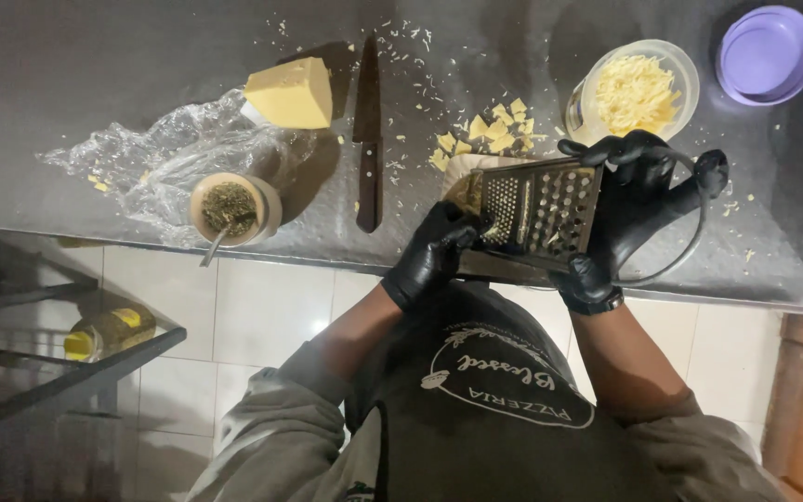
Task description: Grating a block of cheese into a container using a hand grater.
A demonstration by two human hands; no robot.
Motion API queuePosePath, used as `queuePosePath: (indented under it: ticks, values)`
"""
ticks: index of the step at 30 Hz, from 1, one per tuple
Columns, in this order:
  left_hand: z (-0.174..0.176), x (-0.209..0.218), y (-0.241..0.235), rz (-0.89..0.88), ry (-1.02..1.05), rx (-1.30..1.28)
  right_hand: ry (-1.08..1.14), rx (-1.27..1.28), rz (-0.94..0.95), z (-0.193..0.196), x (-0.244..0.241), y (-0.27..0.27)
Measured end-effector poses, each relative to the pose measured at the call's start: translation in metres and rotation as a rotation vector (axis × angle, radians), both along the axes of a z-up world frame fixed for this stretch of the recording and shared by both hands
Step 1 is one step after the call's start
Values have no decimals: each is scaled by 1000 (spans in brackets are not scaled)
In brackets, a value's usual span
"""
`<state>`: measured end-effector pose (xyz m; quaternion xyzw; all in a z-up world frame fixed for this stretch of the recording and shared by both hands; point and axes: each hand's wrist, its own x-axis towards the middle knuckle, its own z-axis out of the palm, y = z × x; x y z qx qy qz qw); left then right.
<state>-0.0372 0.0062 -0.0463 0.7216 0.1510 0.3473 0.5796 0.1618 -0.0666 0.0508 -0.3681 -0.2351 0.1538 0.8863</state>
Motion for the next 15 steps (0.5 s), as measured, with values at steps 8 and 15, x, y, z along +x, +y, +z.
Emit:
queuePosePath:
  ticks: [8,15]
  values:
    - [62,14,9,3,-63,-604,-229,-188,-39,20,-12,2]
    - [41,39,17,144,-147,303,-279,-75,33,-3,-10,-3]
